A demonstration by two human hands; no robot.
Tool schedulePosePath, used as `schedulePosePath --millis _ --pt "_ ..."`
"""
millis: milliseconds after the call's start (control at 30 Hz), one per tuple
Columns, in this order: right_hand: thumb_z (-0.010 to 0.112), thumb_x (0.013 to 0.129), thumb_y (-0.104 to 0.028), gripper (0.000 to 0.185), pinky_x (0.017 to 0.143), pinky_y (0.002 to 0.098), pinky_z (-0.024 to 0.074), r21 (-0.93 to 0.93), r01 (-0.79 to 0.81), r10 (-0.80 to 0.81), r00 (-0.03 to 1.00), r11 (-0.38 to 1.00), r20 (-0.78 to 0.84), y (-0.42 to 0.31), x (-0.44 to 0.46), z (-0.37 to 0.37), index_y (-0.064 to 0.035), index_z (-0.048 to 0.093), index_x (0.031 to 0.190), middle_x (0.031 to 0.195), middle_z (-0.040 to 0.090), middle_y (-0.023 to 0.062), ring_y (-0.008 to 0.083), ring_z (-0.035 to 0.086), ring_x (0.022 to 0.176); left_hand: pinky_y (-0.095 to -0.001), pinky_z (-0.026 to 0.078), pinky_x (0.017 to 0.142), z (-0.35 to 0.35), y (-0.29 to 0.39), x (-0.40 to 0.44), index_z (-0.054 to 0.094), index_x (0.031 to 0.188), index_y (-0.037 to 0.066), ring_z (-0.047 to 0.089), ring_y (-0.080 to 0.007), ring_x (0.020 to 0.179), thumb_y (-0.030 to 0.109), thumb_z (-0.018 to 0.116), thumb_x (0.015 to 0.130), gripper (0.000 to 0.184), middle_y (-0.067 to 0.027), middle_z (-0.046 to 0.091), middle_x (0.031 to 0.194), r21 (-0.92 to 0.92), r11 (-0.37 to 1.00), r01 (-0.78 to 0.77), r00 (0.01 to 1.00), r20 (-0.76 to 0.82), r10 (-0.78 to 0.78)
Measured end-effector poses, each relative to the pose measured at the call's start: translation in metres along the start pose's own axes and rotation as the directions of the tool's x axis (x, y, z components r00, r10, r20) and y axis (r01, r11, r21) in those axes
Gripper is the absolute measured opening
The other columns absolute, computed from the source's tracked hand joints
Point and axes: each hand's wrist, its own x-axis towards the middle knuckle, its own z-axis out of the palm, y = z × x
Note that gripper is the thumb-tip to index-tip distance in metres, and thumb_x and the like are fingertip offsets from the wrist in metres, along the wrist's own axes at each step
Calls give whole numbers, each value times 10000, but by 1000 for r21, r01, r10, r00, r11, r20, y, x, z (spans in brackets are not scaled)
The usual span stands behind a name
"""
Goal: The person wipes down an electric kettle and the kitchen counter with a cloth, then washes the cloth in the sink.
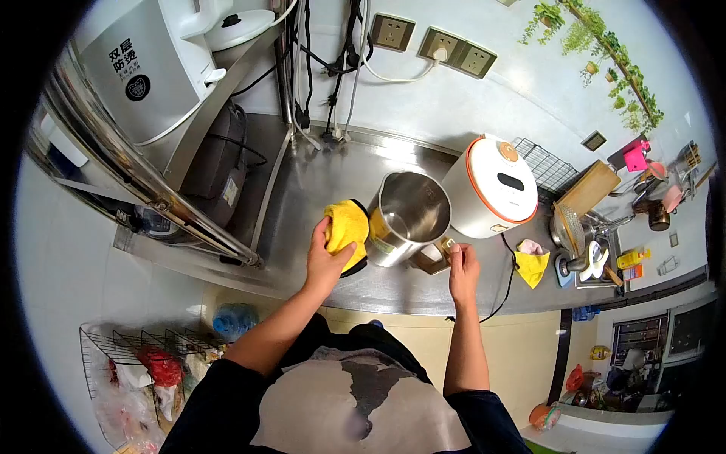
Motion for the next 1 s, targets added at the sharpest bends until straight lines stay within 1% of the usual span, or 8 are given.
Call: schedulePosePath --millis 100,233,400,500,600,700,900,1000 --pt "577 925 -298 404 782 331 498 56 142 -137 987 988 -80 -6 5 6 45 564 1139 878 676 162 230 647 847 -337 435 995 11 1 -2 264 1436 18 525 -231 1187 103 753 794 811 -174 513 1299 -93 992 85 995 68 -78" --pt "596 902 -332 591 826 335 499 -49 -55 59 995 997 85 -63 10 5 56 457 1327 994 672 224 257 667 923 -320 446 980 22 6 2 305 1425 12 536 -203 1171 93 736 810 755 -133 528 1292 -282 929 239 970 113 -216" --pt "563 898 -453 799 678 328 520 -94 -211 229 936 973 266 -51 39 16 55 290 1451 722 683 156 242 683 659 -314 448 976 33 29 -4 420 1354 -2 538 -190 1162 67 713 828 606 -112 539 1275 -347 915 204 979 88 -184" --pt "538 928 -382 673 603 340 528 -172 -232 271 927 957 260 -69 47 14 73 365 1393 712 666 173 246 669 604 -311 454 961 42 32 -4 460 1318 -13 546 -184 1121 75 696 850 531 -99 541 1236 -355 927 120 990 118 -83" --pt "494 957 -266 469 487 348 520 -159 -224 263 917 962 301 -80 52 19 88 446 1261 682 636 177 234 639 522 -343 413 989 52 19 16 480 1296 -13 501 -239 1130 157 634 913 447 -127 475 1228 3 972 -233 972 -17 233" --pt "451 968 -182 311 412 333 502 -51 -238 242 921 970 306 -66 53 24 74 464 1145 657 606 166 215 608 467 -376 360 1035 63 25 31 512 1265 6 463 -286 1171 236 565 955 390 -146 453 1257 134 957 -258 965 -21 263" --pt "425 978 -175 330 418 325 496 -62 -298 302 901 953 312 -73 56 25 61 410 1209 655 595 142 197 588 457 -415 402 931 68 11 80 568 1124 -6 526 -353 1033 314 419 1009 372 -182 543 1089 224 964 -141 988 -22 150" --pt "417 980 -172 343 413 325 489 -79 -302 310 881 950 358 -75 56 23 56 379 1233 674 596 143 195 583 457 -426 403 946 61 -9 88 535 1187 3 521 -366 1071 312 402 1013 379 -191 542 1124 326 942 -73 997 23 70"
